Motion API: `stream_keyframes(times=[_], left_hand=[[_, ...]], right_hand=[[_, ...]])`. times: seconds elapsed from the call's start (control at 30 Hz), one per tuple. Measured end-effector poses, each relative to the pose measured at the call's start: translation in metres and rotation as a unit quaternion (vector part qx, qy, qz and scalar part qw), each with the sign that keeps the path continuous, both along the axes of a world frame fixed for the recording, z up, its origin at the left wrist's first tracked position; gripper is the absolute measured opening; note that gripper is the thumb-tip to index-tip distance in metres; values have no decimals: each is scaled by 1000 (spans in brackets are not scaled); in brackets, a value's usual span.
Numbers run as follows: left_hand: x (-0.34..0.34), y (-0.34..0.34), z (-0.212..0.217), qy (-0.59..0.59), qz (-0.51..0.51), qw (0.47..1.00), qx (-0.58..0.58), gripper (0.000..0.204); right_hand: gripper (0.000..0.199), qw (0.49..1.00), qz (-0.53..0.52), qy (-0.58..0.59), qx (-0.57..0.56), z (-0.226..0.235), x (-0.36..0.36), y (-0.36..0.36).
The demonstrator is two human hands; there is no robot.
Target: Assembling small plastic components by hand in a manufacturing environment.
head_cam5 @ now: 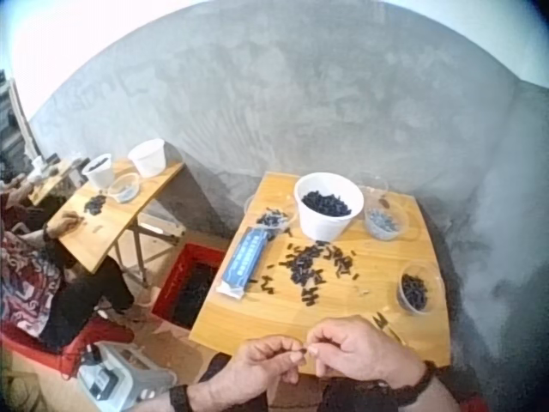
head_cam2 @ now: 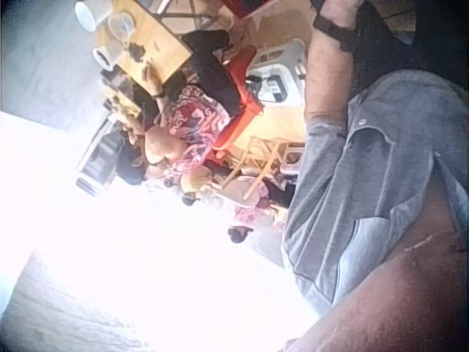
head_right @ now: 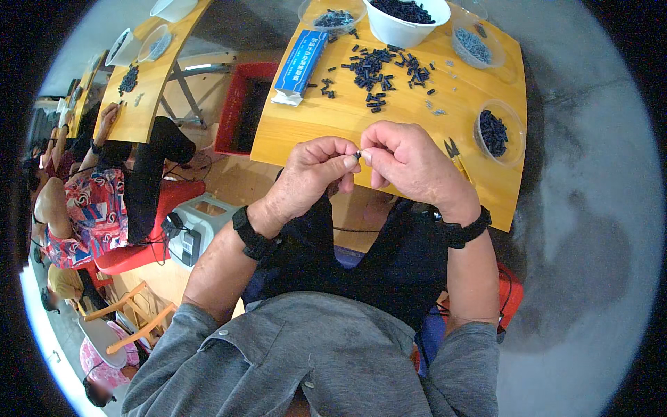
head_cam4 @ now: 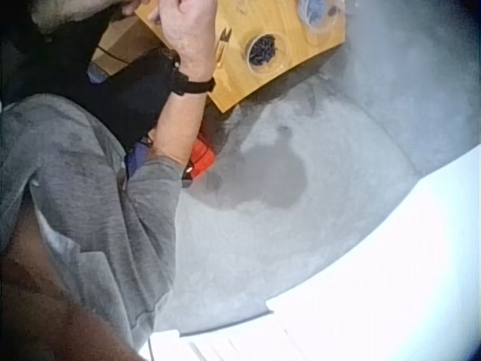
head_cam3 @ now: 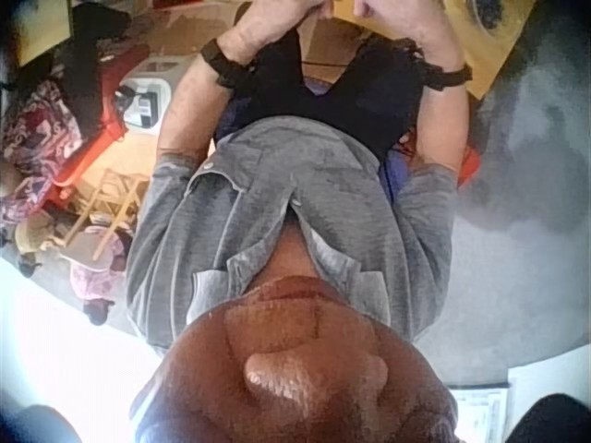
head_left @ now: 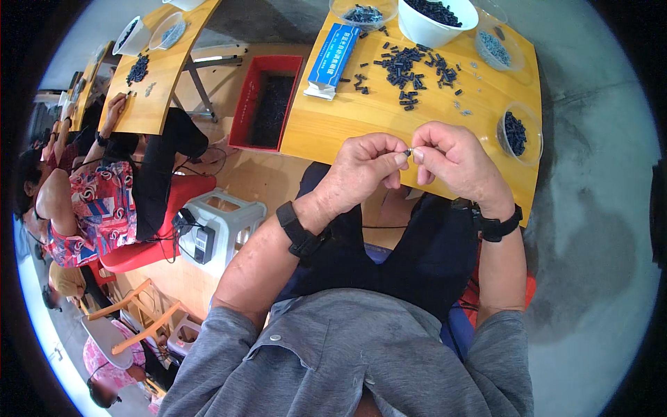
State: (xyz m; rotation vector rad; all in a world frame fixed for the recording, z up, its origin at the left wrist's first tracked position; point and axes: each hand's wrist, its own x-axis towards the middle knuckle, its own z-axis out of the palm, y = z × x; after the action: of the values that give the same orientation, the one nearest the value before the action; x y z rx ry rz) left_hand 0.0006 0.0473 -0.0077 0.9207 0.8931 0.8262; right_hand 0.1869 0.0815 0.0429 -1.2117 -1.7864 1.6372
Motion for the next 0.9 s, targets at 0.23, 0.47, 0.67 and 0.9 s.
stream_keyframes(times=[0.23, 0.47, 0.67, 0.9], left_hand=[[-2, -2, 2, 22, 7, 1000, 8, 11], [1, -4, -1, 89, -16, 995, 39, 12], [2, -3, 1, 53, 4, 999, 0, 13], [0, -1, 5, 41, -21, 999, -20, 14]], right_hand=[[11, 993, 64, -82, 58, 11, -5, 1], [13, 915, 195, -201, 289, 21, -5, 12], [14, 904, 235, -256, 251, 27, -12, 20], [11, 921, 198, -213, 261, 18, -10, 14]])
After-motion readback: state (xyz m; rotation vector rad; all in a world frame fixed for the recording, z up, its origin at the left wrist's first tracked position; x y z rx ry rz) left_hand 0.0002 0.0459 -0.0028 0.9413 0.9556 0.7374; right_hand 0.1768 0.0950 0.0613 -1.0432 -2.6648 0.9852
